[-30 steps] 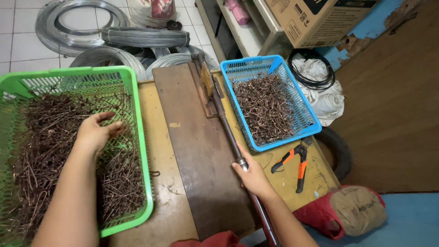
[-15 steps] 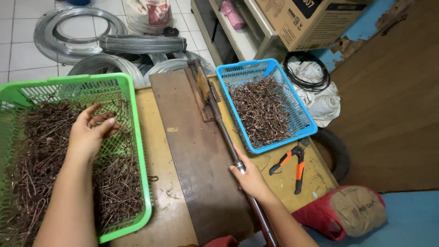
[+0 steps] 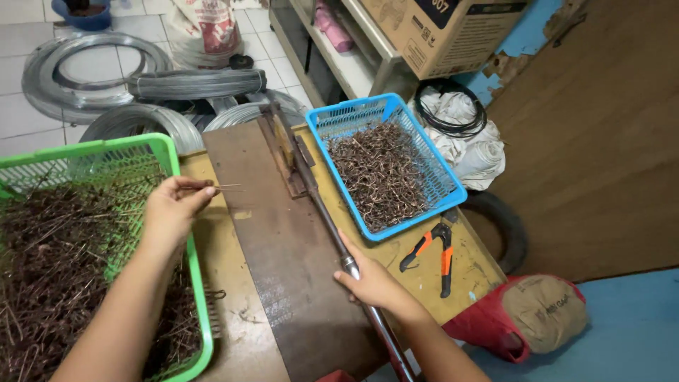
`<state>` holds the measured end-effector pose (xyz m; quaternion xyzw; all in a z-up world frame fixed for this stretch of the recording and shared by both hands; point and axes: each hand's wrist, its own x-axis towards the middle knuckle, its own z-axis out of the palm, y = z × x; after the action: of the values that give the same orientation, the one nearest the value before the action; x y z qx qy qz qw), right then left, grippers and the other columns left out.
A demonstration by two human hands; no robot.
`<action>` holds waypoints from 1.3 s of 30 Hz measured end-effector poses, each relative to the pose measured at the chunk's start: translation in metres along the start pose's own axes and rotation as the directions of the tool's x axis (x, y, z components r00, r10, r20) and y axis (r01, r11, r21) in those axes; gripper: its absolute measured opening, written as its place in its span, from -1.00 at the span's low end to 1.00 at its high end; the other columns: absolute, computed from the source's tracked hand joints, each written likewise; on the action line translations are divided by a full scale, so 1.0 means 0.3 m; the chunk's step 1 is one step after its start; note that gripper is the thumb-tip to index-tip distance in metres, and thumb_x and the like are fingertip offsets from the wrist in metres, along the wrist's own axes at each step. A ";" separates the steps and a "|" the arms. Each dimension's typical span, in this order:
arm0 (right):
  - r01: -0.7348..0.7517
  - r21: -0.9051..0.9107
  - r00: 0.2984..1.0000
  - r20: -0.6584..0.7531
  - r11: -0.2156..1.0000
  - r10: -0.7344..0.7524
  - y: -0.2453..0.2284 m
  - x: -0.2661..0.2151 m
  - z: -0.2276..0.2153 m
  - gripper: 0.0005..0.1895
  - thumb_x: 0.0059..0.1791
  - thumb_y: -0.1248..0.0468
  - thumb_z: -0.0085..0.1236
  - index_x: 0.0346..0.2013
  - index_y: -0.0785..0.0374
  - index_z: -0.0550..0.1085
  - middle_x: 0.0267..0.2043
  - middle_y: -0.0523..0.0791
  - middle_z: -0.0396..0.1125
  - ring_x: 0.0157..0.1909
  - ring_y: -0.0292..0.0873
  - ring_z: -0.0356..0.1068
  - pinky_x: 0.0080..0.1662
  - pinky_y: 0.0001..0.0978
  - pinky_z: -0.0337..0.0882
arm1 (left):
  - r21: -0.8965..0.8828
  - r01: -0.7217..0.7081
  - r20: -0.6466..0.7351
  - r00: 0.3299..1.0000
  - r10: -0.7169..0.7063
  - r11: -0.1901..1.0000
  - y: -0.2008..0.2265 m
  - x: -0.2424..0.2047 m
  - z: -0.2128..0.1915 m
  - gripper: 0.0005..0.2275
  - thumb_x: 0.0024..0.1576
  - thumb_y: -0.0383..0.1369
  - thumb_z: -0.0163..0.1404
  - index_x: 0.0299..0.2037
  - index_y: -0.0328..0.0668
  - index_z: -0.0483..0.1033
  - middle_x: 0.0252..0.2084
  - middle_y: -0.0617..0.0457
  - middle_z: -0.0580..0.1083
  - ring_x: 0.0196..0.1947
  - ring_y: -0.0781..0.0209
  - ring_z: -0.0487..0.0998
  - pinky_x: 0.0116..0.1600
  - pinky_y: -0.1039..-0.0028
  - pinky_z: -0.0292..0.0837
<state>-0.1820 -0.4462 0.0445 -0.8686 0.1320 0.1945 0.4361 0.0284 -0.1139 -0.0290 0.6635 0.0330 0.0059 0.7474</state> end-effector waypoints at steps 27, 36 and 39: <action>0.039 0.165 0.999 0.029 0.986 -0.044 -0.238 -0.091 -0.211 -0.21 0.06 0.39 0.12 0.61 0.03 0.19 -0.43 0.07 0.46 -0.66 -0.12 0.51 -0.62 -0.40 0.62 | -0.339 0.363 -0.070 0.911 -0.408 0.868 -0.484 0.409 0.489 -0.62 0.11 -0.50 0.35 0.14 -0.27 0.58 -0.03 -0.18 0.66 0.00 -0.06 0.75 0.14 0.20 0.68; -0.107 0.032 0.992 0.076 0.994 0.104 -0.240 -0.128 -0.174 -0.18 0.15 0.20 0.01 0.68 -0.36 0.00 -0.47 -0.09 0.37 -0.60 -0.25 0.40 -0.42 -0.34 0.48 | -0.493 0.280 -0.092 0.925 -0.370 0.824 -0.422 0.367 0.626 -0.85 0.15 -0.59 0.23 -0.12 -0.20 0.67 -0.26 -0.09 0.68 -0.37 0.13 0.72 -0.23 0.33 0.78; -0.102 -0.009 0.993 0.059 0.995 0.103 -0.187 -0.108 -0.145 -0.19 0.13 0.17 0.01 0.66 -0.37 0.03 -0.27 -0.09 0.43 -0.57 -0.24 0.42 -0.35 -0.35 0.48 | -0.451 0.337 -0.055 0.914 -0.403 0.826 -0.382 0.352 0.606 -0.82 0.16 -0.55 0.23 -0.06 -0.12 0.70 -0.23 -0.03 0.69 -0.37 0.19 0.71 -0.21 0.33 0.78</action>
<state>-0.1786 -0.4467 0.1226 -0.8559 0.1630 0.2426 0.4267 0.1402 -0.3022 -0.1257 0.4597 0.2143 -0.0830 0.8578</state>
